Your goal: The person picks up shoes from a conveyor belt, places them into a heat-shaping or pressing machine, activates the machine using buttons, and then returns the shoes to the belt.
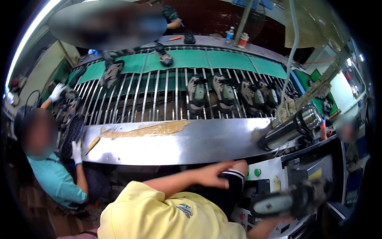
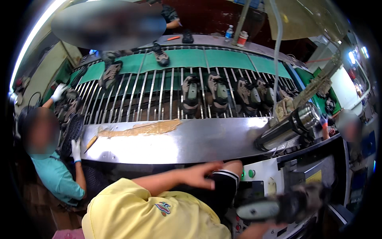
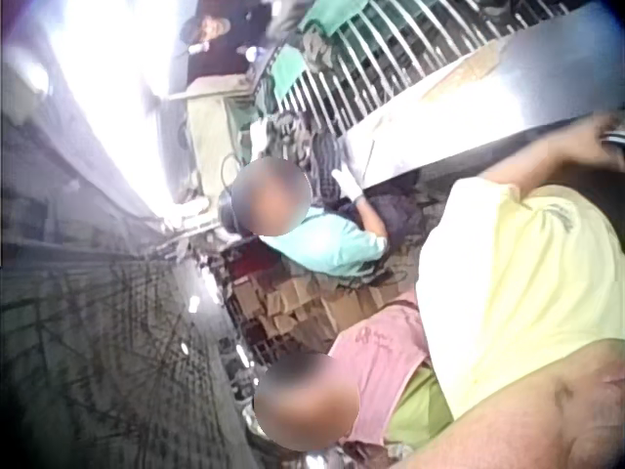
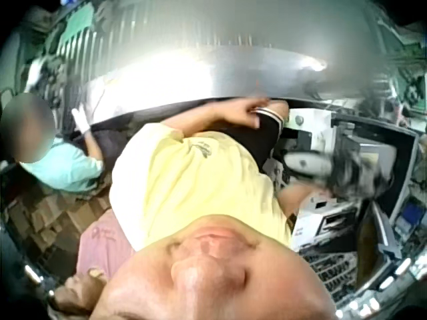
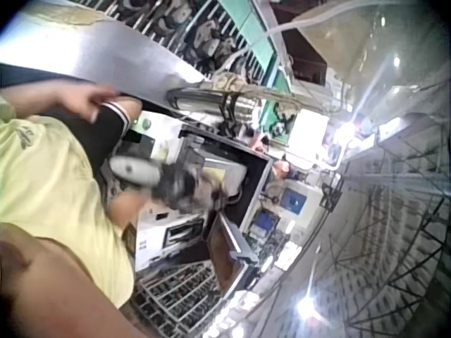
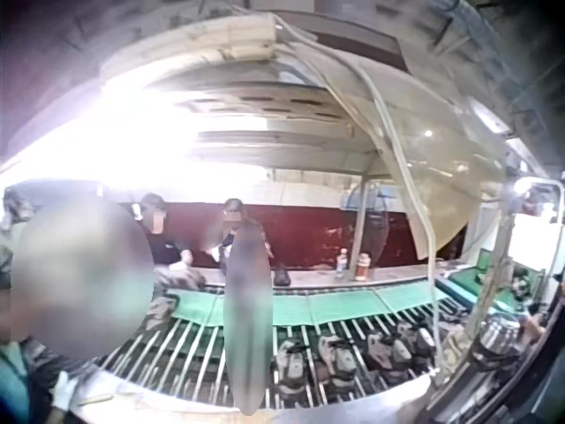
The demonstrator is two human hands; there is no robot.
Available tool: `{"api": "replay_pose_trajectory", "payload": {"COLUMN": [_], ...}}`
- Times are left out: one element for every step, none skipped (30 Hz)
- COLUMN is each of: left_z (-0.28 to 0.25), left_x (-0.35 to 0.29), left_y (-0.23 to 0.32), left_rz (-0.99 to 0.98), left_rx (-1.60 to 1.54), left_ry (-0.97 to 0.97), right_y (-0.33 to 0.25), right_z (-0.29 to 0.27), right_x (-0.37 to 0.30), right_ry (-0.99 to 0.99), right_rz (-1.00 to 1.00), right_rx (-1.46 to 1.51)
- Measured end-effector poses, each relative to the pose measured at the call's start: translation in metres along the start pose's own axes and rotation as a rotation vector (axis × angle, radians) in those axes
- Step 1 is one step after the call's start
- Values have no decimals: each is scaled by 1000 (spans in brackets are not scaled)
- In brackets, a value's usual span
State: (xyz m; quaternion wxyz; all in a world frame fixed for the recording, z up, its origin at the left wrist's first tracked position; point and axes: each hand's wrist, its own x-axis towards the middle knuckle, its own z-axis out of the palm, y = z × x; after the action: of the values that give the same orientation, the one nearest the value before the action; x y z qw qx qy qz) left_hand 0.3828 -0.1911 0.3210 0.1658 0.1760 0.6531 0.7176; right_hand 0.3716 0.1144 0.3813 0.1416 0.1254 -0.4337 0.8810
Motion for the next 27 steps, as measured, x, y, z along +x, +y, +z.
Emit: {"api": "replay_pose_trajectory", "payload": {"left_z": [26, 42, 47, 49, 41, 26, 14, 1, -2, -11, -20, -19, -20, -19, -25, -35, -41, -48, -53, -50, -50, -51, -59, -68, -77, -82, -89], "left_x": [-18, -31, -42, -50, -64, -80, -93, -104, -118, -136, -155, -167, -180, -190, -204, -214, -215, -216, -224, -226, -225, -224, -221, -215, -212, -203, -196], "left_y": [15, 28, 41, 49, 34, 16, -9, 16, 40, 33, 29, 39, 34, 37, 24, 2, -12, -29, -56, -72, -70, -67, -64, -60, -54, -47, -49], "left_rz": [140, 281, 314, 347, 97, 70, 98, 216, 228, 276, 289, 358, 370, 387, 258, 124, 14, -102, -113, 30, 26, 21, -47, -118, -57, -58, -47], "left_rx": [-41, -81, -16, 46, -244, -277, -545, -679, -836, -820, -838, -732, -608, -514, -322, -132, 47, 229, 358, 464, 488, 512, 430, 340, 339, 293, 340], "left_ry": [-18, -41, 161, 350, 462, 598, 809, 795, 862, 969, 999, 1066, 1221, 1293, 1372, 1443, 1508, 1561, 1565, 1567, 1520, 1473, 1473, 1475, 1413, 1342, 1322], "right_y": [17, 35, 57, 78, 104, 132, 150, 161, 172, 182, 183, 183, 177, 170, 173, 182, 185, 182, 180, 176, 174, 171, 167, 162, 159, 158, 160], "right_z": [11, 24, 38, 52, 71, 87, 111, 124, 146, 167, 181, 194, 202, 206, 199, 189, 180, 171, 163, 153, 143, 130, 117, 103, 90, 80, 75], "right_x": [3, 4, 6, 6, 4, -2, -6, -4, -9, -16, -20, -23, -31, -39, -43, -46, -49, -52, -54, -53, -50, -46, -43, -43, -43, -43, -46], "right_ry": [-95, -208, -324, -429, -414, -260, -36, -186, -303, -406, -587, -769, -846, -929, -1035, -1144, -1254, -1225, -1200, -1164, -1082, -1000, -917, -836, -778, -723, -674], "right_rz": [92, 196, 308, 416, 523, 611, 806, 1035, 1065, 1105, 1071, 1009, 1016, 1024, 1041, 1063, 1087, 1117, 1144, 1165, 1181, 1196, 1216, 1241, 1230, 1213, 1195], "right_rx": [156, 312, 459, 586, 587, 386, 177, 363, 329, 269, 76, -111, -215, -324, -310, -298, -287, -280, -266, -253, -267, -279, -294, -317, -342, -362, -381]}}
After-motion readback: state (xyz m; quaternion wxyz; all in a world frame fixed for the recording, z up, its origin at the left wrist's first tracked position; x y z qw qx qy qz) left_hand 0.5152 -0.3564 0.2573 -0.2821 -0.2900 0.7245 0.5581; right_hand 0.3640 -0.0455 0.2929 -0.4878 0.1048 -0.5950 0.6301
